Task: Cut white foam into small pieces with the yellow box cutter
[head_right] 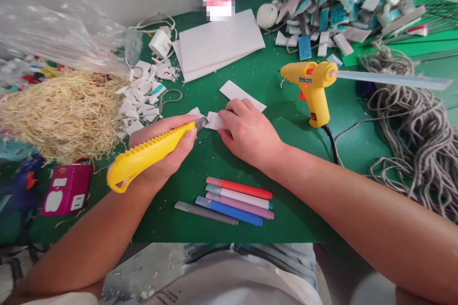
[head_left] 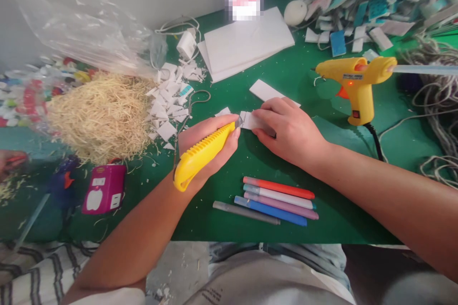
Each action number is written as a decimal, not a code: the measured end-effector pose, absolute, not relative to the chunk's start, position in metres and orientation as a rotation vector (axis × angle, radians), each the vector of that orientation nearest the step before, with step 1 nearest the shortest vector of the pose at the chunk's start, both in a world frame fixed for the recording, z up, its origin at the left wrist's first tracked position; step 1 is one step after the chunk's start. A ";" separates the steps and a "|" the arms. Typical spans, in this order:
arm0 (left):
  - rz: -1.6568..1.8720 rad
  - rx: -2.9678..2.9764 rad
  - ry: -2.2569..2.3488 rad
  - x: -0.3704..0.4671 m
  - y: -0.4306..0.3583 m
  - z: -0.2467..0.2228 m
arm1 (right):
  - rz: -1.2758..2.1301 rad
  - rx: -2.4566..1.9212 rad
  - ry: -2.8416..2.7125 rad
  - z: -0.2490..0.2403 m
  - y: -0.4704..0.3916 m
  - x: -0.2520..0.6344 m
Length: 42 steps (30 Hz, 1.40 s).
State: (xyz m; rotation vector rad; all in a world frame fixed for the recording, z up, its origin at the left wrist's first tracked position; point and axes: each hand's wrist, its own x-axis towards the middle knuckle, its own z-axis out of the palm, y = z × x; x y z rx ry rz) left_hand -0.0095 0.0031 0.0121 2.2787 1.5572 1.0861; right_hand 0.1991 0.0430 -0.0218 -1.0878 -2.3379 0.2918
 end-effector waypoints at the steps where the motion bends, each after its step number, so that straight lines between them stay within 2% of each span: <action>1: 1.092 2.273 1.553 -0.009 0.003 0.012 | 0.280 -1.084 -2.336 -0.022 0.043 0.199; 23: 1.070 2.242 1.592 -0.013 0.004 0.015 | 0.336 -1.126 -2.339 -0.020 0.043 0.201; 35: 1.038 2.300 1.601 -0.015 0.004 0.015 | 0.250 -1.045 -2.346 -0.019 0.043 0.202; 42: 1.161 2.260 1.610 -0.016 0.001 0.015 | 0.199 -1.045 -2.336 -0.018 0.042 0.201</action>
